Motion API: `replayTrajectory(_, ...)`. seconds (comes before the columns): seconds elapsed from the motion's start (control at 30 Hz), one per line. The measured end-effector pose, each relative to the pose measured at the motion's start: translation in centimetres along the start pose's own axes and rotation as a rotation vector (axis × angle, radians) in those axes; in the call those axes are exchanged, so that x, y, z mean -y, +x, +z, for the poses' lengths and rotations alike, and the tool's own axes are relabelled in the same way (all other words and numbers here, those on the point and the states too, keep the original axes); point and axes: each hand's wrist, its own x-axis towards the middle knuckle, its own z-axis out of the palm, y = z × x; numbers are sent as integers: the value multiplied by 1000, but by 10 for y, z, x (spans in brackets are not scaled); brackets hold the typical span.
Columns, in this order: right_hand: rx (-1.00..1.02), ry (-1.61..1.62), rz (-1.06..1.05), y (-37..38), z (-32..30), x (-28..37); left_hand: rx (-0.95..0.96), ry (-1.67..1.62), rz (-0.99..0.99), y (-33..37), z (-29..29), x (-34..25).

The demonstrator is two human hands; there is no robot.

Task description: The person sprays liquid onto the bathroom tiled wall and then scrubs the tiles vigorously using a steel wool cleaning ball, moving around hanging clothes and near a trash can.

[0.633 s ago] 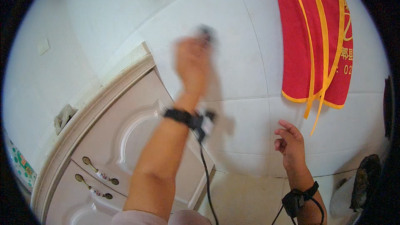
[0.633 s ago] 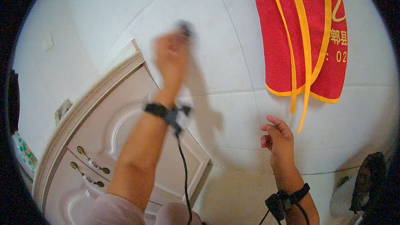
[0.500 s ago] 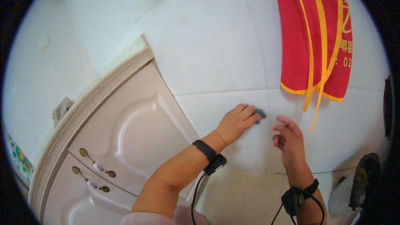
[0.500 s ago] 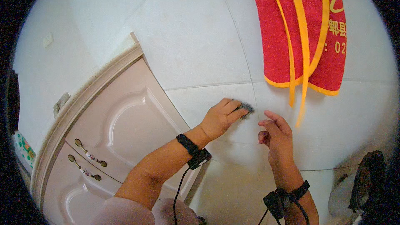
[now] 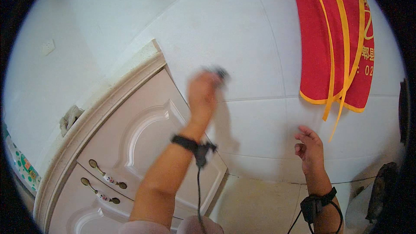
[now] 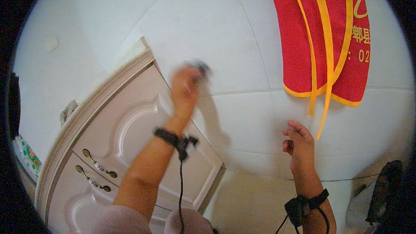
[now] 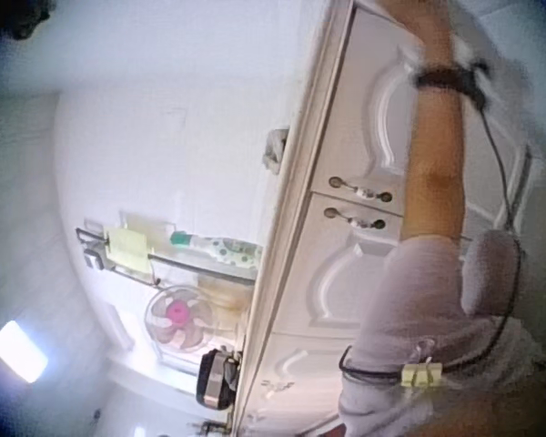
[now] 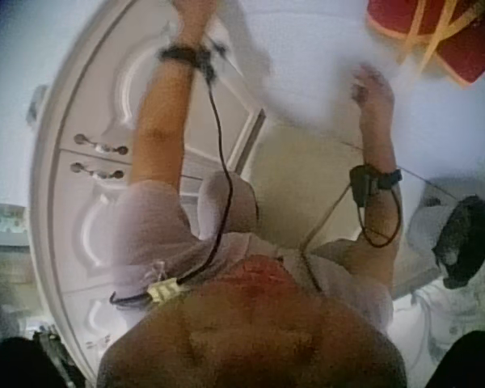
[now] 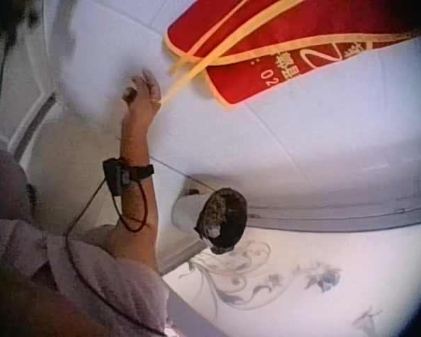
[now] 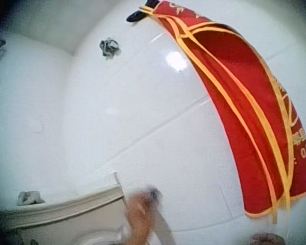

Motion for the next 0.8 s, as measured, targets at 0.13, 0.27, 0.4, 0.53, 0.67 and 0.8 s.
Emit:
replayTrajectory(0.13,-2,14,45,-7,-1,4,474,-386,-68,-61,-13,-56)
replayTrajectory(0.27,17,-75,-20,-4,-4,6,14,-192,-254,16,-10,-3)
replayTrajectory(0.4,-25,11,5,12,-5,-5,-149,-93,-186,101,-5,22)
replayTrajectory(0.53,-58,47,28,12,-17,-3,7,-162,137,47,45,-77)
replayTrajectory(0.67,48,53,7,11,-6,-3,581,-480,182,-71,38,-154)
replayTrajectory(0.8,12,18,-14,7,-14,3,625,-459,45,-54,22,-134)
